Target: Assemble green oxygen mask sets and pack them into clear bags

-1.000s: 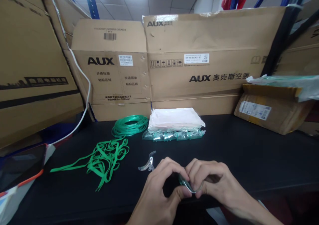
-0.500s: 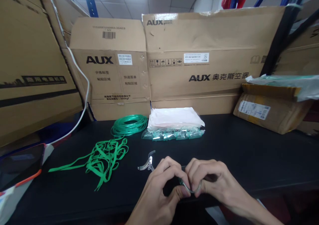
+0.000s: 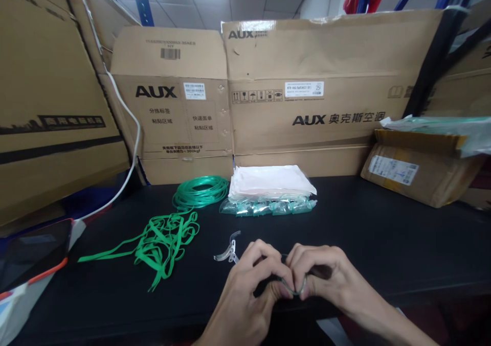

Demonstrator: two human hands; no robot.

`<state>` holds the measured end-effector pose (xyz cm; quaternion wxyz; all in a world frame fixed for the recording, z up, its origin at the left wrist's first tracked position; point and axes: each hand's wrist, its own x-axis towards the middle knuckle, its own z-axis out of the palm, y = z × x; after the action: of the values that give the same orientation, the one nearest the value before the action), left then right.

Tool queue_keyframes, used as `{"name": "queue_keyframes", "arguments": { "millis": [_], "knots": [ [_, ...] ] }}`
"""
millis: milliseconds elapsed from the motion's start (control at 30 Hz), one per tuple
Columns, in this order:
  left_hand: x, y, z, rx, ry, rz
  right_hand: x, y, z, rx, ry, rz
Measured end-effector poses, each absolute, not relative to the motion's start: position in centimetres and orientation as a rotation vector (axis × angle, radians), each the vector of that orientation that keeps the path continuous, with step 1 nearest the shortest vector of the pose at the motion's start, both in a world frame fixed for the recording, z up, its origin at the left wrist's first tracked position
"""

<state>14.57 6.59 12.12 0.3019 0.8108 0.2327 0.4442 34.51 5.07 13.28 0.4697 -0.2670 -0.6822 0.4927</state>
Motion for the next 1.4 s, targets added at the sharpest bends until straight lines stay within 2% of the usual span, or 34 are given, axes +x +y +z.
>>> {"name": "queue_keyframes", "arguments": {
  "millis": [200,400,600,833,1400],
  "knots": [
    [14.4,6.6,12.1,2.168,0.642,1.2,34.6,5.2,13.2,-0.716,-1.585,1.357],
    [14.5,6.5,12.1,2.155,0.572,1.162,34.9,5.0,12.9,-0.612,-1.714,1.151],
    [14.3,7.0,12.0,2.029,0.623,1.197,34.5,4.6,12.5,-0.643,-1.7,1.087],
    [14.2,6.7,12.4,2.01,0.554,1.21,34.7,4.6,11.5,-0.691,-1.53,1.203],
    [14.1,6.4,12.7,1.984,0.579,1.195,34.7,4.4,11.9,-0.661,-1.518,1.202]
  ]
}}
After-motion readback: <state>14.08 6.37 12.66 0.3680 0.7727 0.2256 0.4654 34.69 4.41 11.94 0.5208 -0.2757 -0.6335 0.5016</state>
